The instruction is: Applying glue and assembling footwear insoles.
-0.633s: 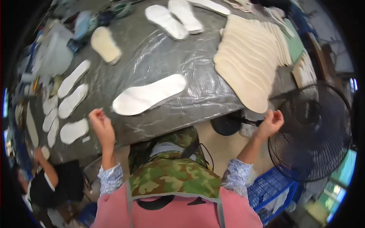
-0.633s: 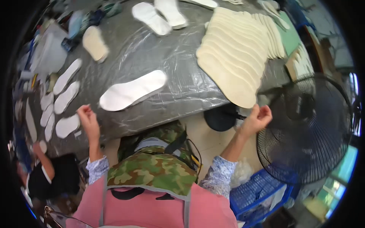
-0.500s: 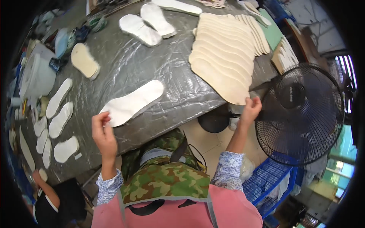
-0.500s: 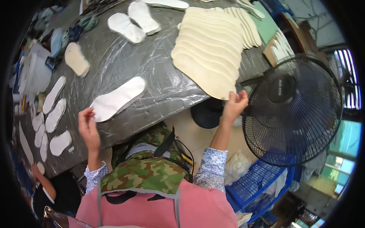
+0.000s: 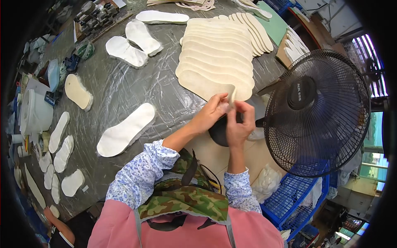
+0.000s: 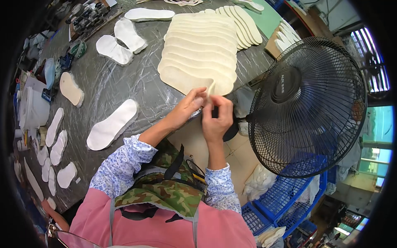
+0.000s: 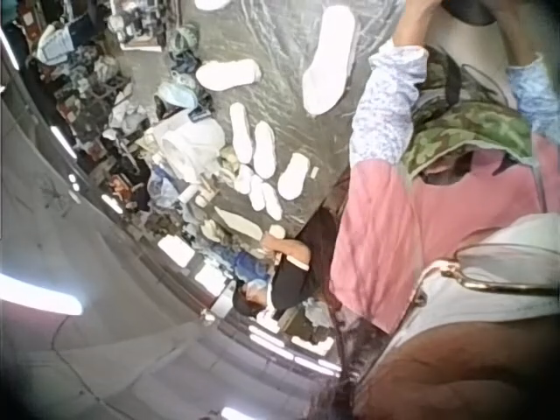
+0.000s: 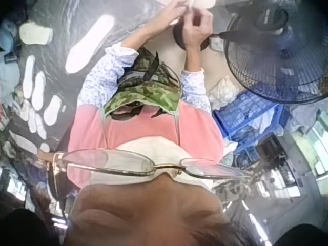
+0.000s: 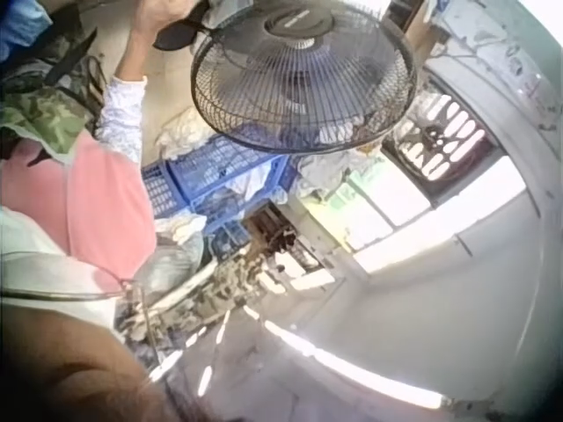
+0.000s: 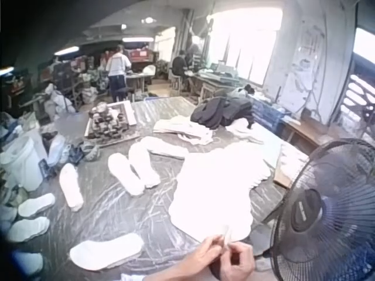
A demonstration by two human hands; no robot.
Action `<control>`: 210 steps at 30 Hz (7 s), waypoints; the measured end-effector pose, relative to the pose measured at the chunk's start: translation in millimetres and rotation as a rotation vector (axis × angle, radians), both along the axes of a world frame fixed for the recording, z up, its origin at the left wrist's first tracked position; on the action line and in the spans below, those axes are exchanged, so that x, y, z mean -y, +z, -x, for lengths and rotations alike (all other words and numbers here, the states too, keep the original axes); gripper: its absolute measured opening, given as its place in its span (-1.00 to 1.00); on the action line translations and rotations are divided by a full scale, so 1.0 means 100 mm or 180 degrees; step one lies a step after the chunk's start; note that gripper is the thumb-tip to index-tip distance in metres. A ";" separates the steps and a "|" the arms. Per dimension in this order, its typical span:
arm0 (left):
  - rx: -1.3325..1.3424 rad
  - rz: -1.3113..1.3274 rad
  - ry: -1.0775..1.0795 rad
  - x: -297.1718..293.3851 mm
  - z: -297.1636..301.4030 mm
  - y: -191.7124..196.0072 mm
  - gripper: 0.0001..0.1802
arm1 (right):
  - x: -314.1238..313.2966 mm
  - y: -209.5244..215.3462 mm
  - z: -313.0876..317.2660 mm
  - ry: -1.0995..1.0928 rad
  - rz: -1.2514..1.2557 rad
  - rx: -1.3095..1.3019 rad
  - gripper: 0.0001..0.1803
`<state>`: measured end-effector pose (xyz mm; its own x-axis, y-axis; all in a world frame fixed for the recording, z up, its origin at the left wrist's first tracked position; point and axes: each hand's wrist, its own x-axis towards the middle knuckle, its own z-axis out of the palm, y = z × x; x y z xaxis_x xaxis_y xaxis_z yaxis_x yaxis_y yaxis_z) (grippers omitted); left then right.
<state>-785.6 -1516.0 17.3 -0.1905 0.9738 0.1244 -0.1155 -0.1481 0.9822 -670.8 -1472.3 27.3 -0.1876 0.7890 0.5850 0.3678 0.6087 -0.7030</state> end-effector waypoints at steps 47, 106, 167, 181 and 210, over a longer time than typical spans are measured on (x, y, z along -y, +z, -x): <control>0.0114 0.2129 0.3042 3.44 1.57 0.39 -0.76 | 0.76 0.28 1.48 0.2729 0.3225 0.0980 -0.76; 0.0541 0.2903 0.2902 3.34 1.84 0.34 -0.54 | 0.60 -0.13 1.67 0.1793 0.3495 0.1304 -0.70; -0.0066 0.1834 0.3283 3.51 1.73 0.15 -0.56 | 1.90 -0.03 2.60 0.4791 0.0360 0.2171 -0.02; -0.0625 0.1577 0.3481 3.44 1.68 -0.14 -0.46 | 1.91 -0.09 2.56 0.4603 0.0927 0.1955 -0.06; -0.0379 0.1832 0.3393 3.35 1.82 -0.21 -0.70 | 1.98 -0.15 2.57 0.4437 -0.0036 0.2517 -0.19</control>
<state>-967.3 -1850.9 -4.1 -0.9455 0.2545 -0.2029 -0.1065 0.3471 0.9318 -927.4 -1669.9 12.4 -0.9676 -0.2525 0.0004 -0.2007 0.7683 -0.6078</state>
